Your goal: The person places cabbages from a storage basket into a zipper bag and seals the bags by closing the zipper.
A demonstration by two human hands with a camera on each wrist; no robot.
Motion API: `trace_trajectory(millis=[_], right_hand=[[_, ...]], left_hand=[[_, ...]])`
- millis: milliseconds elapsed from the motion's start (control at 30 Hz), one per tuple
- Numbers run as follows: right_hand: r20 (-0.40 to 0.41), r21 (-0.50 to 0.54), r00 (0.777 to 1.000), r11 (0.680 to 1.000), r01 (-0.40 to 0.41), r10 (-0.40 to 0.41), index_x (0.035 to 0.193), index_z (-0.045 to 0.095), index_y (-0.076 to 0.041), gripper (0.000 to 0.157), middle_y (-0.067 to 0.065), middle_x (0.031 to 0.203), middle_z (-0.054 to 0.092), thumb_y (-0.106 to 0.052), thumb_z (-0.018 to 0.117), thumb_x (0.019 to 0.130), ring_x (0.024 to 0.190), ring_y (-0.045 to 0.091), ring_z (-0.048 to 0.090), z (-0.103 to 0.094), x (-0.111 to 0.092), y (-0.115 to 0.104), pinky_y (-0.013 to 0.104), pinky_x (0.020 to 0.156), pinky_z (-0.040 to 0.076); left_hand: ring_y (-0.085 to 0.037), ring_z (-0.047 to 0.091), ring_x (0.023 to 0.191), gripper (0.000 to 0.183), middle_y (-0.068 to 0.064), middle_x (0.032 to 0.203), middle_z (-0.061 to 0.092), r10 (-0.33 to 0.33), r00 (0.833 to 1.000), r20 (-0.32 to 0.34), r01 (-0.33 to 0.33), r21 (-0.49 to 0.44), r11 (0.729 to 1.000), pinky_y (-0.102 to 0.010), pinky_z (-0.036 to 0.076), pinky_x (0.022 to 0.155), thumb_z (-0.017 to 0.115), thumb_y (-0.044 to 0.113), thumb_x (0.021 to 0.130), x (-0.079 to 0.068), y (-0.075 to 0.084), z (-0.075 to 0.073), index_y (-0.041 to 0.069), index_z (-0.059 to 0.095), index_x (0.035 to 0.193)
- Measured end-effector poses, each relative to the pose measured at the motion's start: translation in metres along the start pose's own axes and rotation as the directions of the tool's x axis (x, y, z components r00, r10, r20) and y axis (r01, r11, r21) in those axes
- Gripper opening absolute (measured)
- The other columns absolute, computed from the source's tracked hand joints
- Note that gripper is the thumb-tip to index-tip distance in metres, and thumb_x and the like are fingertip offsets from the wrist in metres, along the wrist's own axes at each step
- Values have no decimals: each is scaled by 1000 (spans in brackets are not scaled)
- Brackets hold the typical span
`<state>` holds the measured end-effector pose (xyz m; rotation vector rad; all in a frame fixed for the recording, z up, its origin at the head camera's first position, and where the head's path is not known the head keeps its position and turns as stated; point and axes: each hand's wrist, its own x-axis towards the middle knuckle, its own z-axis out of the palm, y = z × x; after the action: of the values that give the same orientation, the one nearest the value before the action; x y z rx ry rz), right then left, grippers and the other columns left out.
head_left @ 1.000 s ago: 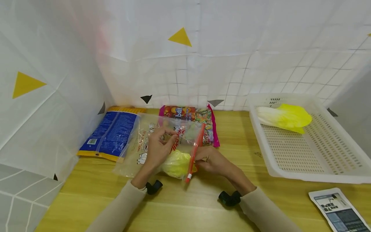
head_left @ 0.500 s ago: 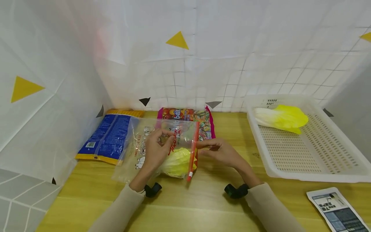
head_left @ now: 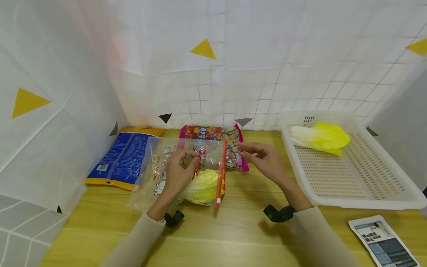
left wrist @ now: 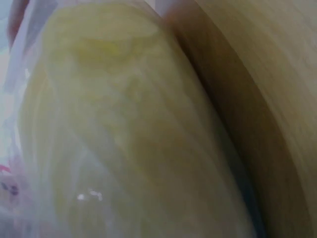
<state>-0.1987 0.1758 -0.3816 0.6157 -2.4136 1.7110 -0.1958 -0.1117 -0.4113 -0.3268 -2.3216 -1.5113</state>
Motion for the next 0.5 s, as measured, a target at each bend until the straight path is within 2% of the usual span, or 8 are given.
trace_trajectory(millis=[100,267,500], right_hand=[[-19,-54,1000,998,10,-11,126,71,-2,30,21,125,71,-13,67,99,94,-2,72,-13,3,-12,26,77,61],[-35,-219,999,976,-2,-6,131,70,-14,32,12,125,73,-22,66,100,88,-2,71,-36,8,-30,23,74,59],[-72,-338,997,940,-44,21,131,70,-14,33,12,120,75,-22,67,100,80,-5,68,-68,13,-37,20,69,56]], left_hand=[[-24,58,93,5,-4,110,74,-7,1000,11,7,3,1000,-27,50,64,73,17,95,0,2,1,16,75,99],[-22,57,99,6,-6,121,72,-16,1000,24,15,7,1000,-27,52,66,72,20,96,-1,1,1,17,75,101],[-20,54,90,4,0,110,74,-11,1000,8,11,14,1000,-28,47,64,73,19,95,-2,1,-1,18,75,99]])
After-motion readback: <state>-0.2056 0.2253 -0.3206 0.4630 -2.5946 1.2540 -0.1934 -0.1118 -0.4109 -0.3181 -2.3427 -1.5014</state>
